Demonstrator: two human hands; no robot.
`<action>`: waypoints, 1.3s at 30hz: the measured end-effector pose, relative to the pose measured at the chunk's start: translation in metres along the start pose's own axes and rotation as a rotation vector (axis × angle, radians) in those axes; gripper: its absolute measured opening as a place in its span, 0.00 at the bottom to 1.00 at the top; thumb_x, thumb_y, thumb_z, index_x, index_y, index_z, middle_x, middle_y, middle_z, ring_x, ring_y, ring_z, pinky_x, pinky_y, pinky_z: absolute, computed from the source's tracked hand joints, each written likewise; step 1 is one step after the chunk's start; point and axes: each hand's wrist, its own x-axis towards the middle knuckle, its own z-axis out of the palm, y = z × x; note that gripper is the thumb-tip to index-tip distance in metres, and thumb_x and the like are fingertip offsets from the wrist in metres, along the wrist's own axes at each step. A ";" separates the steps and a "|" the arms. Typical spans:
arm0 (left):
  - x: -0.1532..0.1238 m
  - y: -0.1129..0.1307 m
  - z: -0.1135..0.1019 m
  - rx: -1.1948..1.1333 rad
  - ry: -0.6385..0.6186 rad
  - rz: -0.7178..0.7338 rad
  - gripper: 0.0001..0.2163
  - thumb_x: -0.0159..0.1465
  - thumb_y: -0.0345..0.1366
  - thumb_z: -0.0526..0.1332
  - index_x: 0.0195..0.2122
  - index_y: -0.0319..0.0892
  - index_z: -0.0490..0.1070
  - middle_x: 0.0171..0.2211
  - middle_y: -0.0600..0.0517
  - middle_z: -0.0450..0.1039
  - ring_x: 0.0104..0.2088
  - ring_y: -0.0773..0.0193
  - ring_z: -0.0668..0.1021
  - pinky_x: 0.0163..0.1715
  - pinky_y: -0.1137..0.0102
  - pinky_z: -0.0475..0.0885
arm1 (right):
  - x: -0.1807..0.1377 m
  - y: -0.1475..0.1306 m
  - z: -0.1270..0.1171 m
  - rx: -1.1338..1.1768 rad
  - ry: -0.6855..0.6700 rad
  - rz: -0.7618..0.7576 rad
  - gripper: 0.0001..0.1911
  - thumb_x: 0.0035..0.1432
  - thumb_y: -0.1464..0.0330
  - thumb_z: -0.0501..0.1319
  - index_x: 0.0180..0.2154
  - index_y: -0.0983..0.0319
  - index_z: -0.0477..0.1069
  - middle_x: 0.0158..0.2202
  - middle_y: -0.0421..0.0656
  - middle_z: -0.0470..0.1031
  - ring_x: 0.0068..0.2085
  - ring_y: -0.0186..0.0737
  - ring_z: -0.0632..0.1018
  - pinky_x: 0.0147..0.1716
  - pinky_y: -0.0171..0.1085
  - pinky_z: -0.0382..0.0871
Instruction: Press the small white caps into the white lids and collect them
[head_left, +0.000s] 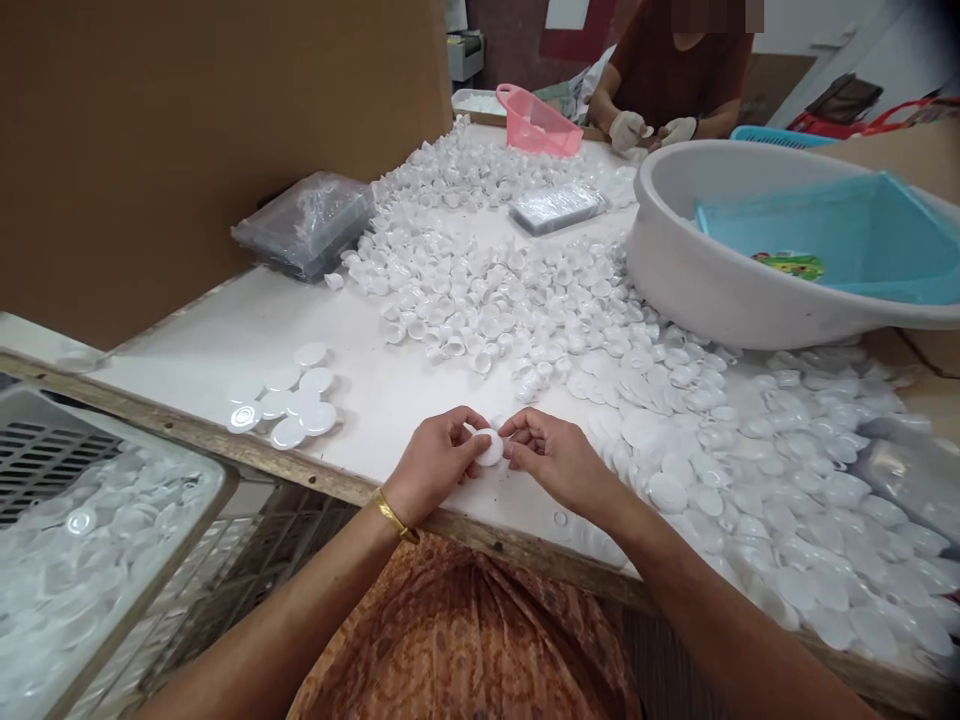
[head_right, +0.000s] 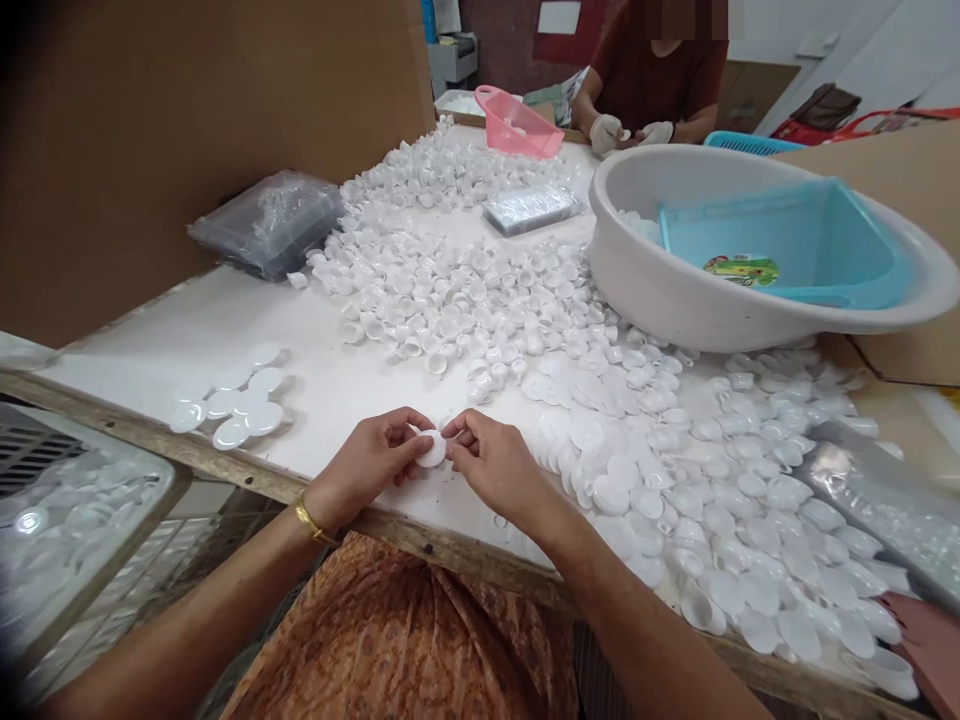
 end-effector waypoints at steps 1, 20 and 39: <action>0.001 -0.002 0.002 -0.008 -0.003 -0.008 0.08 0.55 0.38 0.58 0.34 0.40 0.68 0.16 0.58 0.66 0.17 0.70 0.69 0.17 0.76 0.63 | 0.000 0.002 0.001 -0.026 0.023 -0.004 0.06 0.54 0.68 0.56 0.36 0.61 0.67 0.28 0.39 0.72 0.31 0.35 0.75 0.32 0.36 0.70; 0.008 -0.003 -0.005 0.038 -0.091 0.022 0.08 0.55 0.39 0.60 0.30 0.41 0.65 0.15 0.60 0.62 0.13 0.73 0.65 0.11 0.79 0.60 | 0.006 -0.002 0.016 0.288 -0.109 0.190 0.05 0.57 0.71 0.55 0.36 0.64 0.67 0.32 0.43 0.74 0.30 0.35 0.78 0.36 0.39 0.75; -0.006 -0.004 -0.018 0.082 -0.056 0.011 0.06 0.56 0.37 0.58 0.31 0.41 0.64 0.17 0.58 0.64 0.16 0.72 0.69 0.16 0.77 0.65 | 0.008 0.001 0.025 0.375 -0.145 0.163 0.09 0.54 0.72 0.57 0.39 0.65 0.69 0.33 0.45 0.75 0.35 0.36 0.78 0.40 0.41 0.74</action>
